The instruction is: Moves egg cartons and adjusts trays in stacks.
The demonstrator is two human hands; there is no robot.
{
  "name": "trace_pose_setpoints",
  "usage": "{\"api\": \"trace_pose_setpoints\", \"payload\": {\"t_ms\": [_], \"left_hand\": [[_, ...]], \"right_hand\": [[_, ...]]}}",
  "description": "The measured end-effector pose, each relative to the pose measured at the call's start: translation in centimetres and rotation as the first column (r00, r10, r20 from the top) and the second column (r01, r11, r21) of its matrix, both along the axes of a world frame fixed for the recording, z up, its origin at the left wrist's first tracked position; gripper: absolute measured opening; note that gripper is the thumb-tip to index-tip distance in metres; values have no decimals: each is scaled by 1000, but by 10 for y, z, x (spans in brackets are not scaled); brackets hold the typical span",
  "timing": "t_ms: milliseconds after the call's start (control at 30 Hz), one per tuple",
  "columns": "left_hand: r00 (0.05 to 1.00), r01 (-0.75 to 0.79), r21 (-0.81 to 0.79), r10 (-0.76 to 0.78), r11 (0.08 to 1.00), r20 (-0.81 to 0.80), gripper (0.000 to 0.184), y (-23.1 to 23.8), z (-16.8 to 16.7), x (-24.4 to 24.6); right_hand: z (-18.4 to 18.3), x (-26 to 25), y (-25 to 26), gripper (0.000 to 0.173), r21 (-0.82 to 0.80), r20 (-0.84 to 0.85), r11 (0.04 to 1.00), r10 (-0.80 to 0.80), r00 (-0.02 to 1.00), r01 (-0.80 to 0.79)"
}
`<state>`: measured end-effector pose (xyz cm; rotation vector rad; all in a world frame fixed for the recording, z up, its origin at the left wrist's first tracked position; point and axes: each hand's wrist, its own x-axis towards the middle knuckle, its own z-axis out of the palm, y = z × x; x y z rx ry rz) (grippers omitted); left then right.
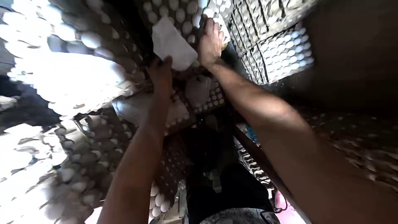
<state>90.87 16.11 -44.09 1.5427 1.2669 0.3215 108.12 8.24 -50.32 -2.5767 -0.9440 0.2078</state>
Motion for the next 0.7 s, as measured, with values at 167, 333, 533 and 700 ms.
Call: {"api": "trace_pose_setpoints", "payload": {"t_ms": [167,333,533,700], "left_hand": [[1000,0,110,-3,994,29,34,28,-19,38],[994,106,173,-99,979,-54,37,32,-36,82],[962,175,345,-86,922,-258,38,23,-52,105],[941,223,384,-95,896,-324,37,22,-53,106]], "right_hand": [[19,29,-16,51,168,-181,982,-61,982,92],[41,30,-41,48,456,-108,882,-79,991,120],[11,8,-28,35,264,136,946,159,978,-190],[-16,2,-7,28,113,184,981,136,974,-158]]}}
